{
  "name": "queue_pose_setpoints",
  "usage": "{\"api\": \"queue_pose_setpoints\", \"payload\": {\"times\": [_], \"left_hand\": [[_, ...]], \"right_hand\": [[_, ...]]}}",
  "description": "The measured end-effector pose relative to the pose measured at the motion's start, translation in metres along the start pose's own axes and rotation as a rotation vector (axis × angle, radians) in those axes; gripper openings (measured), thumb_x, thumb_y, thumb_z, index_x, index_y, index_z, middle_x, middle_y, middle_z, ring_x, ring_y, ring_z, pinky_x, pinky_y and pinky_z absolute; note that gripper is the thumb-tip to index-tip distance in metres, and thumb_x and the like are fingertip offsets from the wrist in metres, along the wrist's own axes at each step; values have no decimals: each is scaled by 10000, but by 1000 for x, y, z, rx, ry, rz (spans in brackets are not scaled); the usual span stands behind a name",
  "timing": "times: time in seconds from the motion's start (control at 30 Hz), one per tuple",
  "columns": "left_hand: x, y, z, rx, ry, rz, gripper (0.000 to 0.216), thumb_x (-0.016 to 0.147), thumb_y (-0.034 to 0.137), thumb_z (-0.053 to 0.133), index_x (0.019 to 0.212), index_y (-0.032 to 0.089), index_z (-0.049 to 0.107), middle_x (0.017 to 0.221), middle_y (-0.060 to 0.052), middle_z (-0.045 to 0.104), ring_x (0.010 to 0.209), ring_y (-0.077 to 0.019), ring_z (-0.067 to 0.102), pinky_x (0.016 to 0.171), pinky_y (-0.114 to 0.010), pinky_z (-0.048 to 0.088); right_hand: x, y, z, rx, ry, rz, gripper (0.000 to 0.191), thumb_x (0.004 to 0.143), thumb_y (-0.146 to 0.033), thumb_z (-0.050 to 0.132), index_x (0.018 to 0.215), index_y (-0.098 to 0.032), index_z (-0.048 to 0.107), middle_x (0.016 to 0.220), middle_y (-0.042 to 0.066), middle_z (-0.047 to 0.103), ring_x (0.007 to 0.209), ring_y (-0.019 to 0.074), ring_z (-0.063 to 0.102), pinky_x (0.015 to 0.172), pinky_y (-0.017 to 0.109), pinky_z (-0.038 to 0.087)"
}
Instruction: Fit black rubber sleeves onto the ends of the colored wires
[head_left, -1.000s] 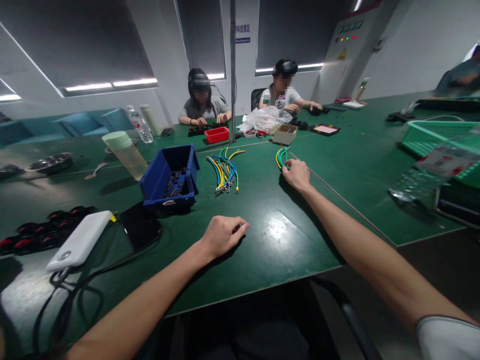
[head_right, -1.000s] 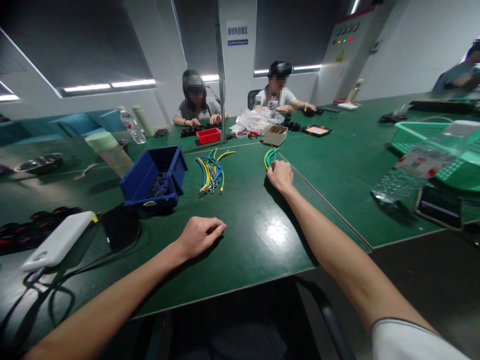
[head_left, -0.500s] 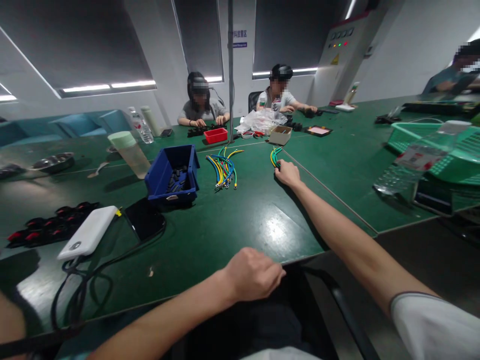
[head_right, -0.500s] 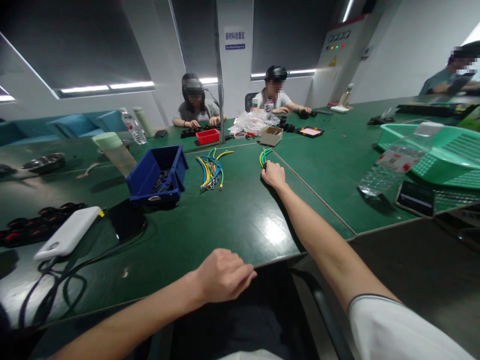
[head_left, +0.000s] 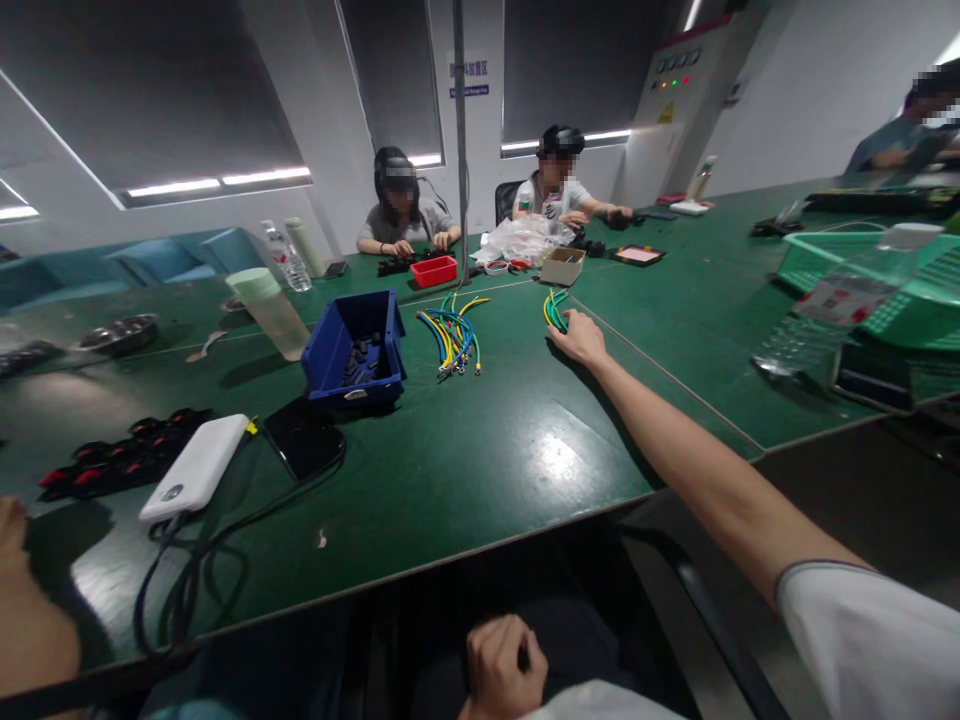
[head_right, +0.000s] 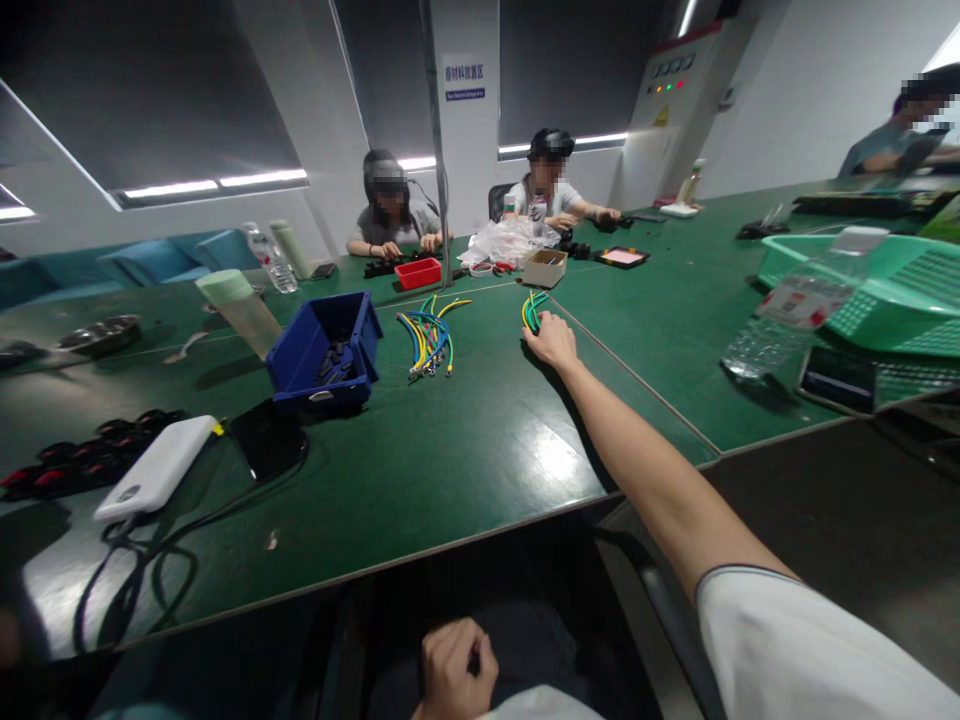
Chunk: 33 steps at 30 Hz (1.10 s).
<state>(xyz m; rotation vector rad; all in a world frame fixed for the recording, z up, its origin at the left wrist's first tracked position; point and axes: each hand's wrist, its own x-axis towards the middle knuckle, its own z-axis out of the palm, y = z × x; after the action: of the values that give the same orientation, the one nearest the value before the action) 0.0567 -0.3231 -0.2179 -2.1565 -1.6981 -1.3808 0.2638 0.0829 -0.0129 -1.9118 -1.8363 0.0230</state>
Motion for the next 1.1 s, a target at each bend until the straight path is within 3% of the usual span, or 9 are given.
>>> {"api": "queue_pose_setpoints", "payload": {"times": [0.27,0.4,0.57,0.63,0.73,0.83,1.0,1.1], "left_hand": [[-6,-6,7,-2,-76,64,230,761,140,424,551,229,447,440,-52,478,388,-185,517,404,-320,402],[-31,-13,14,75,-320,96,238,680,177,530,464,221,441,382,-61,477,358,-207,527,385,-329,377],[-50,-14,3,26,-500,73,281,639,195,612,414,202,445,325,5,436,295,-113,408,345,-249,247],[-46,-12,-9,-21,-622,10,227,654,196,642,464,193,516,367,27,487,337,-95,431,376,-221,270],[-30,-9,-27,-157,-921,-202,85,719,201,646,638,177,652,549,16,630,504,-99,535,489,-195,341],[-16,-10,-39,-267,-1071,-390,96,754,216,636,679,170,674,628,12,644,612,-108,544,594,-196,364],[-11,-11,-43,-333,-1088,-456,232,745,238,644,539,158,574,496,48,467,536,-91,434,565,-209,307],[-7,-10,-40,-399,-924,-507,348,785,297,600,490,159,479,458,50,380,490,-82,361,520,-218,266]], "right_hand": [[-4,0,-3,119,191,7,368,891,-251,422,1192,-90,560,1212,201,600,1144,285,540,975,370,400],[-9,5,-4,255,364,32,293,866,-231,434,1057,-104,616,1089,176,656,1024,265,583,939,346,410],[-19,13,-7,452,483,175,213,815,-218,481,919,-133,646,909,128,690,840,229,602,860,322,432],[-22,15,-7,479,507,242,196,797,-213,487,886,-132,642,867,120,685,795,223,599,830,327,441],[-25,19,-5,538,555,361,187,786,-212,477,856,-129,628,844,109,671,761,212,592,795,332,451],[-26,21,-2,611,597,435,169,780,-204,470,839,-135,613,802,73,654,724,186,587,755,310,458],[-23,21,-1,736,631,456,102,758,-190,498,785,-160,592,696,-2,611,666,151,584,699,266,458],[-21,17,-2,805,647,483,84,749,-175,503,774,-168,583,637,-27,581,627,146,579,671,258,455]]}}
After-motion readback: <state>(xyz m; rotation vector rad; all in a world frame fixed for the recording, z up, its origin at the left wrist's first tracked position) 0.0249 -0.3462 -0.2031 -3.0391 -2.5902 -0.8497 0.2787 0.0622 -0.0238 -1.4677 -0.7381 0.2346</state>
